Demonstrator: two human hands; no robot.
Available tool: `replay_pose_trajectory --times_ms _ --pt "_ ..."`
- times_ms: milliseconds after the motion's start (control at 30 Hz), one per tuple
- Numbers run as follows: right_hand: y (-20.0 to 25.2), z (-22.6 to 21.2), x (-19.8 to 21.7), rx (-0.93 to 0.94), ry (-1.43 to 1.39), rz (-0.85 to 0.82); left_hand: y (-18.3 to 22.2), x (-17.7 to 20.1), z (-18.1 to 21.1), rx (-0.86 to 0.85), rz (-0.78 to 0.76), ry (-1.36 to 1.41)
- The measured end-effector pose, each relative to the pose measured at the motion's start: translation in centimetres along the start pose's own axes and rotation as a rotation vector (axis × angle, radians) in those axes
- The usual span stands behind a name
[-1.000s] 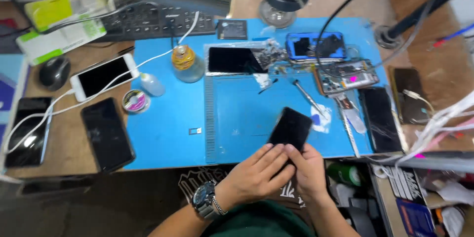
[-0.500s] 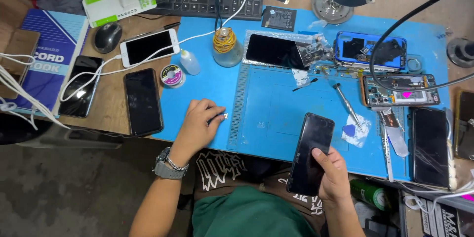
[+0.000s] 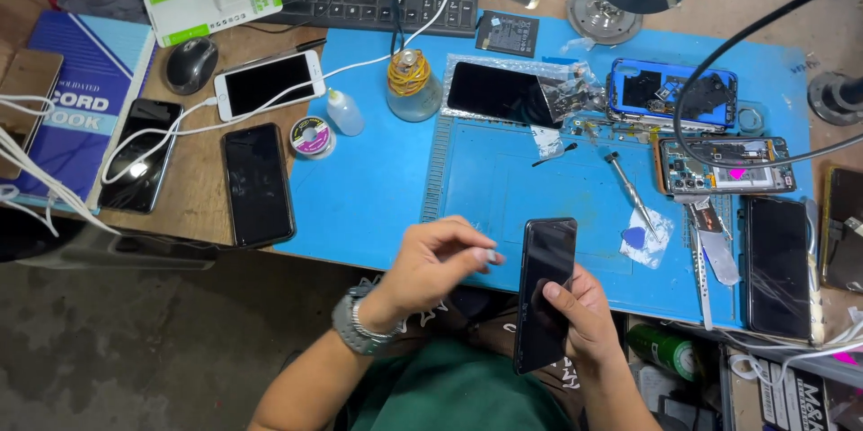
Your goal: Using a SIM ejector tool to remove the SIM tray from a smartphone and inspecting the device on a repair bench.
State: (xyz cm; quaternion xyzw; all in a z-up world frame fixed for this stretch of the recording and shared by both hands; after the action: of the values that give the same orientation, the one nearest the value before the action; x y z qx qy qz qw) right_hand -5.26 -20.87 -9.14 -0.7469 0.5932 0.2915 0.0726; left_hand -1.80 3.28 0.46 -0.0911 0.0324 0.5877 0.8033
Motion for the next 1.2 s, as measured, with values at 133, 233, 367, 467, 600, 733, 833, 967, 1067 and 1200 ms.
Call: replay_pose_trajectory --times_ms 133,233,367,467,600,733,833,967,1067,1200 --pt "0.2 -1.0 -1.9 0.052 0.015 -0.065 -0.3 -2.0 -1.0 0.161 0.042 0.157" --pt "0.5 -1.8 -2.4 0.069 0.099 -0.068 -0.3 -1.9 -0.5 0.203 0.016 0.222" --pt "1.0 -1.0 -1.2 0.061 0.131 -0.031 -0.3 -1.6 -0.1 0.221 0.004 0.218" --pt "1.5 -1.4 -1.4 0.083 0.404 0.065 -0.3 -1.3 -0.3 0.296 0.018 0.178" --pt "1.8 -2.6 -3.2 0.120 0.592 0.068 -0.5 -0.7 -0.7 0.301 0.002 0.208" --pt "1.7 -3.0 -4.2 0.097 0.559 0.040 -0.6 -0.4 -1.1 0.337 0.020 0.174" --pt "1.5 -2.7 -4.3 0.115 0.577 0.060 -0.5 -0.3 -1.5 0.343 0.057 0.134" --pt "1.3 -3.0 -4.5 0.135 0.609 0.061 -0.1 -0.7 -2.2 0.314 0.113 0.207" --pt "1.2 -3.0 -4.5 0.112 0.609 0.054 -0.1 -0.6 -2.2 0.319 0.096 0.155" --pt "1.0 -3.3 -4.5 0.031 0.551 0.051 0.0 -0.3 -1.8 0.347 0.029 0.234"
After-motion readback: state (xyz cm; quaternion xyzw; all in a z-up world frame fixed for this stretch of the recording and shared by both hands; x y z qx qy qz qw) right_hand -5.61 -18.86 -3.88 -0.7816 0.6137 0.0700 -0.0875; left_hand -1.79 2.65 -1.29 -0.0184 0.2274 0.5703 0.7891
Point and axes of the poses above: each hand's wrist, its own y-axis away from the middle knuckle, its own x-axis out of the back of the hand, z = x × y, the point moved 2 cm from there along -y, towards the middle knuckle, and after that the axes turned 6 degrees about -z, right-handed, at the moved point
